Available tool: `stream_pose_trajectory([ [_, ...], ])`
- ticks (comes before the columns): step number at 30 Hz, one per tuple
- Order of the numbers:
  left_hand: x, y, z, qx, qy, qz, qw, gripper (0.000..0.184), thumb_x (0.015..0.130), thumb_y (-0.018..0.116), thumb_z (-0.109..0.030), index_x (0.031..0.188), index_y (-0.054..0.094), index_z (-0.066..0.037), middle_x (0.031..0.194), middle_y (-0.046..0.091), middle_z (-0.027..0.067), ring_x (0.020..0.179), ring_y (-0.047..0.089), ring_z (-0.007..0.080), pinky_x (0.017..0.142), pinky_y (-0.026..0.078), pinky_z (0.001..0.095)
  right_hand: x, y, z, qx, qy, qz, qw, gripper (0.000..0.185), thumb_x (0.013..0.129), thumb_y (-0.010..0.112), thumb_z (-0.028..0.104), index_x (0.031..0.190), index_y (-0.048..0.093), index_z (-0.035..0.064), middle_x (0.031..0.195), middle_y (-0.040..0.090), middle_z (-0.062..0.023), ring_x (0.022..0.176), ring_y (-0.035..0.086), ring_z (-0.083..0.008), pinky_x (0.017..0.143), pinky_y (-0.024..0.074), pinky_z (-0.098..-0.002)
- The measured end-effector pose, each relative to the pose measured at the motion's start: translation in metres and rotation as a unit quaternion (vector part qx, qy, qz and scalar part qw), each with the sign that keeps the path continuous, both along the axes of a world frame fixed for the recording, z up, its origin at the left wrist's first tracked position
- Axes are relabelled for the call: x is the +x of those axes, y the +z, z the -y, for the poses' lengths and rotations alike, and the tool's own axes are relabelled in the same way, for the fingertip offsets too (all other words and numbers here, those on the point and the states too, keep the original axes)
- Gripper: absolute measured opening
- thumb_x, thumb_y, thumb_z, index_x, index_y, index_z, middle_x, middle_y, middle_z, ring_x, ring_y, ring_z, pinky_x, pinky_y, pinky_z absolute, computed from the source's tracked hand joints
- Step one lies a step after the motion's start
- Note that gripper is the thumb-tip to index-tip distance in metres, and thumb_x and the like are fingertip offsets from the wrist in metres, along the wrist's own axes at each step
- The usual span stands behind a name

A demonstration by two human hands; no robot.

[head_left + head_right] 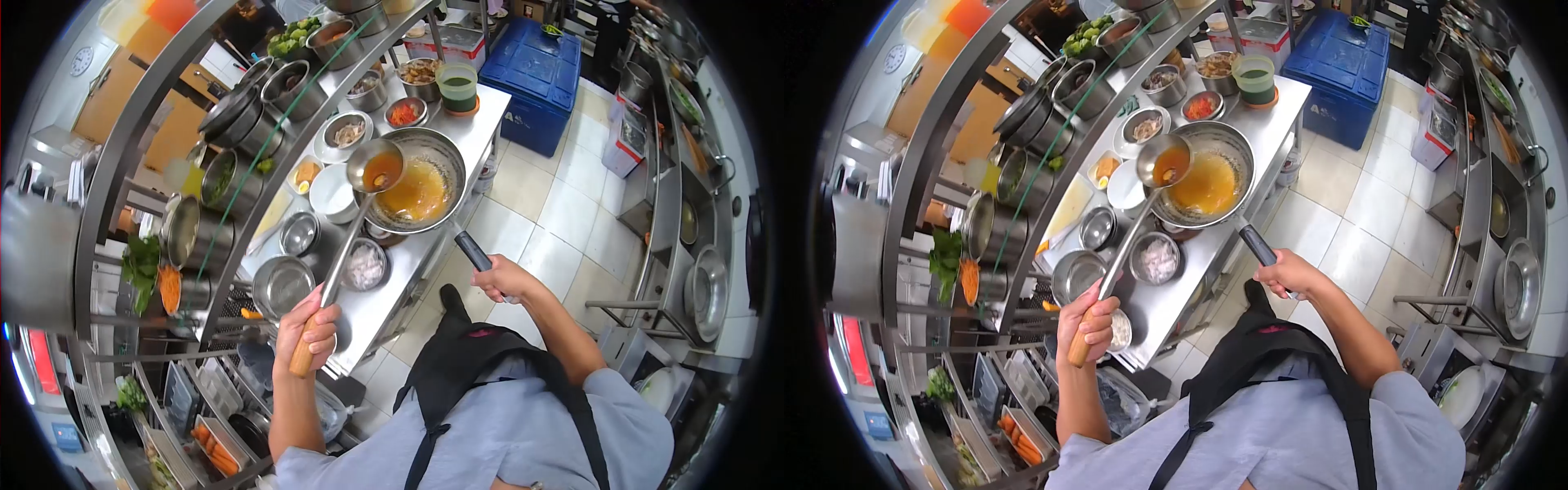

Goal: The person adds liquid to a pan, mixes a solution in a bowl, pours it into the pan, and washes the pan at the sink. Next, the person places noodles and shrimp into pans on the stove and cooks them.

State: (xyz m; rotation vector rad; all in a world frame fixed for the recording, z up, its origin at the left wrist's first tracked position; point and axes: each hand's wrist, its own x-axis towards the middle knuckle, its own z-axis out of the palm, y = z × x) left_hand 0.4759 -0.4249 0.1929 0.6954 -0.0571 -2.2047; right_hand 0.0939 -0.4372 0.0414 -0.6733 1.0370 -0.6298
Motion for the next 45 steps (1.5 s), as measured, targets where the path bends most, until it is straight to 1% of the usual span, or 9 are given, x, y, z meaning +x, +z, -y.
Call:
stream_pose_trajectory([
  [8,0.064,-0.039,0.094,-0.076,0.09,0.012,0.993,0.049,0.109,0.033,-0.023,0.152,0.024,-0.002,0.084,0.044,0.0059,0.052,0.047,0.0064,0.042,0.041,0.0232,0.004,0.009,0.098,-0.018,0.036,-0.058,0.998,0.018,0.081,0.068,0.006,0.077,0.051,0.0054,0.055,0.048,0.0005,0.041,0.044,-0.0082,0.037,0.0375,-0.027],
  [9,0.072,-0.048,0.109,-0.056,0.094,0.029,0.994,0.037,0.109,0.036,-0.027,0.136,0.042,-0.002,0.081,0.045,0.0042,0.05,0.045,0.0053,0.041,0.039,0.0218,0.002,0.006,0.106,-0.02,0.042,-0.042,0.998,0.018,0.081,0.068,0.007,0.078,0.051,0.0055,0.055,0.048,0.0006,0.041,0.044,-0.008,0.037,0.0375,-0.0269],
  [10,0.092,-0.071,0.126,-0.054,0.093,0.031,0.994,0.037,0.109,0.036,-0.027,0.136,0.042,-0.002,0.081,0.045,0.0042,0.05,0.045,0.0053,0.041,0.039,0.0218,0.0,0.005,0.114,-0.025,0.047,-0.025,0.998,0.017,0.082,0.068,0.007,0.078,0.051,0.0055,0.055,0.048,0.0007,0.041,0.044,-0.0078,0.037,0.0374,-0.0267],
  [14,0.12,-0.122,0.182,-0.034,0.12,0.188,0.974,0.026,0.106,0.047,-0.03,0.089,0.044,-0.011,0.073,0.049,0.0004,0.047,0.045,0.0045,0.039,0.04,0.021,-0.009,0.012,0.134,-0.031,0.042,-0.019,0.998,0.019,0.083,0.069,0.006,0.082,0.05,0.0063,0.053,0.046,0.0018,0.038,0.043,-0.0081,0.036,0.0358,-0.0266],
  [17,0.135,-0.154,0.213,-0.041,0.131,0.263,0.955,0.01,0.102,0.054,-0.022,0.11,0.048,-0.018,0.077,0.054,0.0014,0.05,0.048,0.0065,0.041,0.044,0.0217,-0.026,0.011,0.145,-0.039,0.059,-0.012,0.997,0.02,0.084,0.069,0.006,0.082,0.049,0.0067,0.051,0.046,0.001,0.037,0.043,-0.0087,0.036,0.036,-0.0269],
  [29,0.077,-0.137,0.236,-0.041,0.089,0.549,0.83,0.009,0.103,0.051,-0.025,0.104,0.048,-0.016,0.073,0.05,-0.0007,0.052,0.047,0.0063,0.042,0.042,0.0227,-0.12,0.013,0.16,-0.017,0.067,-0.048,0.996,0.023,0.084,0.07,0.009,0.079,0.047,0.007,0.056,0.048,0.0,0.042,0.047,-0.0085,0.036,0.0383,-0.0264],
  [39,0.057,-0.14,0.234,-0.053,0.067,0.622,0.778,0.007,0.101,0.05,-0.021,0.104,0.049,-0.015,0.07,0.049,-0.0014,0.05,0.047,0.0076,0.04,0.041,0.0235,-0.15,0.017,0.128,0.002,0.032,-0.064,0.997,0.024,0.081,0.071,0.009,0.078,0.048,0.0065,0.057,0.05,-0.0004,0.042,0.048,-0.0085,0.035,0.0387,-0.0263],
  [42,0.069,-0.153,0.229,-0.12,0.014,0.71,0.694,0.015,0.1,0.051,-0.016,0.114,0.053,-0.011,0.067,0.049,-0.0008,0.048,0.047,0.0083,0.04,0.04,0.0241,-0.142,0.014,0.108,-0.004,0.023,-0.077,0.997,0.025,0.082,0.071,0.008,0.078,0.047,0.0068,0.056,0.05,-0.0006,0.041,0.048,-0.0086,0.035,0.0385,-0.0265],
  [45,0.084,-0.16,0.222,-0.165,-0.021,0.774,0.611,0.056,0.097,0.054,-0.01,0.151,0.039,-0.009,0.07,0.057,0.0032,0.048,0.05,0.0105,0.041,0.042,0.0272,-0.128,0.012,0.084,-0.006,0.005,-0.087,0.996,0.025,0.083,0.071,0.008,0.079,0.047,0.0073,0.056,0.048,0.0002,0.04,0.046,-0.0086,0.035,0.038,-0.0265],
])
